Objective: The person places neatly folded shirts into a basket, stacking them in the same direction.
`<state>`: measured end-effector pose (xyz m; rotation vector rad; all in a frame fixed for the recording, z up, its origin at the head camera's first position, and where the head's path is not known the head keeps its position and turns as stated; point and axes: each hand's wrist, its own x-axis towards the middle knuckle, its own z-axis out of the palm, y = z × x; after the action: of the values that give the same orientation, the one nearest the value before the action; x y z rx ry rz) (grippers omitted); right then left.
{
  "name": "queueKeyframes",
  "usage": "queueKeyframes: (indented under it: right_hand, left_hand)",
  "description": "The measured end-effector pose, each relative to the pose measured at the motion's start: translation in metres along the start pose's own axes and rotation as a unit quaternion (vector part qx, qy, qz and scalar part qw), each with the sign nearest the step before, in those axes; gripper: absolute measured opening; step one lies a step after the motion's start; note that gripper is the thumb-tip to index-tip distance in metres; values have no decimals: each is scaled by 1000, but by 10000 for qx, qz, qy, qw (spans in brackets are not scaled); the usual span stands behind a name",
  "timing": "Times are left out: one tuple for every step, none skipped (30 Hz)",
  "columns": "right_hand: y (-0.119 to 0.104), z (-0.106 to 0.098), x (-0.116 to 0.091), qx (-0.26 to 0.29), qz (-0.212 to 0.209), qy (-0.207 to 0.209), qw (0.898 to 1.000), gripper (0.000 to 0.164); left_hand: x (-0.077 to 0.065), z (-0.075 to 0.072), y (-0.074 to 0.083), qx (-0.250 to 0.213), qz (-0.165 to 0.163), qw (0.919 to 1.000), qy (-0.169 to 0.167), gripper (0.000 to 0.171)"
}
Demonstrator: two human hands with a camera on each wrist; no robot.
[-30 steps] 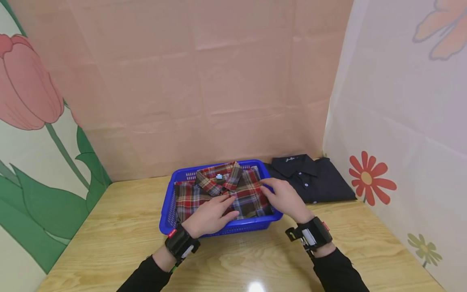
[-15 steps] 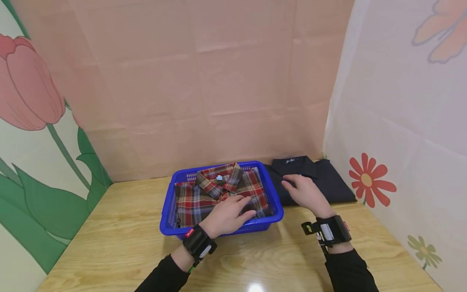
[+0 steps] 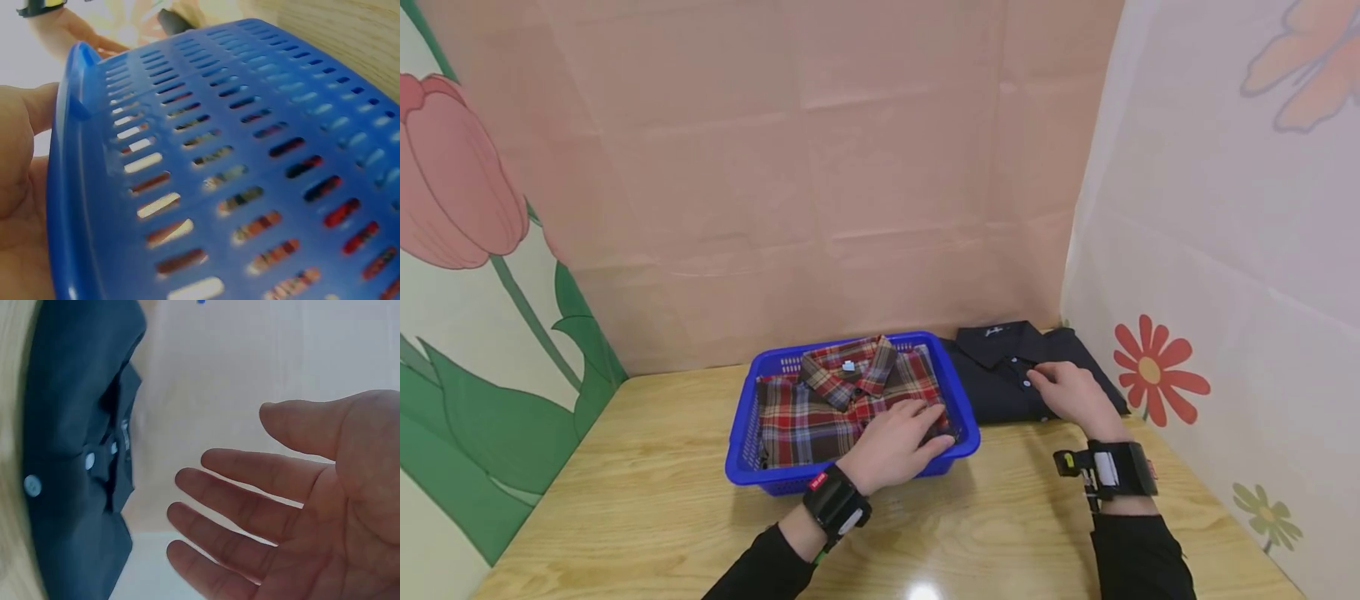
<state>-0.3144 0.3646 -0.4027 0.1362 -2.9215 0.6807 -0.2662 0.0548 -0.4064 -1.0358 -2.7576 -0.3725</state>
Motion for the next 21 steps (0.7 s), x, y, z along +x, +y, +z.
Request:
queueKeyframes:
  right_hand:
    - [3,0,0,-10,24,-33,10000,58]
    - [6,0,0,-16,64,-66,10000,58]
    - [9,0,0,-18,100,-106,9999,58]
    - [12,1,0,-21,140,-151,9998,59]
    - [15,1,0,-38,203,-197,9996,61]
    - [19,1,0,-41,275,-261,9993,62]
    - [22,1,0,-50,338,-308,9989,64]
    - [25,1,-1,-48,404,-380,9984,65]
    - [28,1,-1,-53,455,-447,9979,65]
    - [31,0,-2,-46,518,-524,9973,66]
    - [34,-1,-2,-51,564,-589,9967,67]
    - [37,-1,-3,-50,592,-651,9961,67]
    - [40,-2,-3,-52,620,-688,9957,67]
    - [43,-2,-4,-50,656,-728,9952,67]
    - [46,-2,-4,-61,679,-725,9950,67]
    - [49,-2,-4,-68,722,-742,9946,69]
    - [51,-2,-4,-79,779,-748,9941,70]
    - [54,-1,-4,-96,826,-745,9938,72]
    - [56,-1,-4,-86,884,-757,9932,73]
    - [58,-1,-4,-73,945,-785,9924,76]
    - [60,0,-5,-58,1005,-824,9915,78]
  left_hand:
    - [1,0,1,81,54,9999,50,48]
    - [2,0,3,192,111,9997,100,48]
    - [3,0,5,310,181,9992,153,47]
    - [4,0,7,435,251,9985,204,46]
    - [5,0,9,543,315,9977,236,46]
    - [5,1,11,639,371,9969,262,47]
    - [6,2,13,741,419,9960,273,47]
    - [7,3,15,815,443,9953,283,48]
    - [9,5,17,859,465,9948,305,48]
    - [10,7,19,925,481,9940,326,49]
    - [11,9,21,980,491,9933,351,50]
    - [12,10,22,1057,507,9923,400,50]
    - [13,12,24,1150,540,9908,468,50]
    - [14,13,25,1229,572,9892,556,49]
    - [14,15,27,1301,611,9876,633,48]
    - [15,16,29,1375,661,9857,708,47]
    - [15,16,31,1430,702,9842,773,45]
    - [16,17,32,1497,763,9821,849,43]
    - [16,18,34,1552,826,9800,929,40]
    - [17,19,36,1598,886,9781,993,38]
    - [17,19,37,1651,953,9760,1049,36]
